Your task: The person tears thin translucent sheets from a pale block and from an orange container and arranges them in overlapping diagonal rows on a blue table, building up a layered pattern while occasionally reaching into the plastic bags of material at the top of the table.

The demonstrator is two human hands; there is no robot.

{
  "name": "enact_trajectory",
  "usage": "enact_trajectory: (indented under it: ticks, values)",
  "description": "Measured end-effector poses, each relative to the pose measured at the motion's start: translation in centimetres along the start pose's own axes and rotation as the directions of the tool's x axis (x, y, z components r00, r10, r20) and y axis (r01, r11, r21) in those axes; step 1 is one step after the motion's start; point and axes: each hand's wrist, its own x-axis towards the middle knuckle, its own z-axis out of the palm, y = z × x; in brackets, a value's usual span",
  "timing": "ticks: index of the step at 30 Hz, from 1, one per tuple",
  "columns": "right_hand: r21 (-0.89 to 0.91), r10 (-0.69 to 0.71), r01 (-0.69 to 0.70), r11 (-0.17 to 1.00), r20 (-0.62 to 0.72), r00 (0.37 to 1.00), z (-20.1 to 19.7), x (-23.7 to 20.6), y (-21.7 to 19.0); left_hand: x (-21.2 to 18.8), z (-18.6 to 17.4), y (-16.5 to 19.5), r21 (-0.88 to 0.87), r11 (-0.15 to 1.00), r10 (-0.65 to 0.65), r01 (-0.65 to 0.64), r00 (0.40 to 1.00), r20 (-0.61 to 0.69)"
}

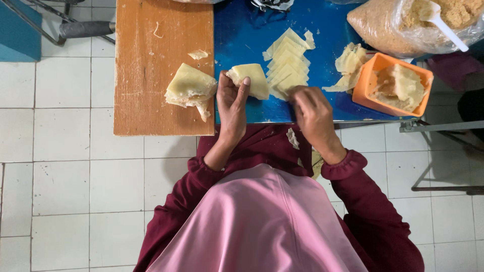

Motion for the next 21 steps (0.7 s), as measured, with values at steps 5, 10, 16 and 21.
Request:
enact_trajectory:
  ticks: [5, 10, 16, 21]
  values:
    - [-0.014, -0.005, 0.006, 1.0, 0.052, 0.999, -0.5, 0.0, -1.7, -0.1, 0.2, 0.3, -0.03, 0.999, 0.01, -0.009, 1.0, 0.027]
    - [0.02, -0.004, 0.003, 1.0, 0.033, 0.999, -0.4, 0.1, -2.0, -0.2, 0.2, 0.5, -0.086, 0.996, -0.002, 0.005, 0.999, 0.04]
    - [0.311, 0.231, -0.231, 0.922, 0.037, 0.972, -1.0, 1.5, 0.0, -0.4, 0.3, 0.5, -0.122, 0.991, -0.033, 0.048, 0.992, 0.12]
    - [0.643, 0.349, -0.371, 0.67, 0.168, 0.922, -2.0, 3.3, -0.5, -0.8, 1.3, -0.2, -0.139, 0.987, -0.062, 0.083, 0.987, 0.149]
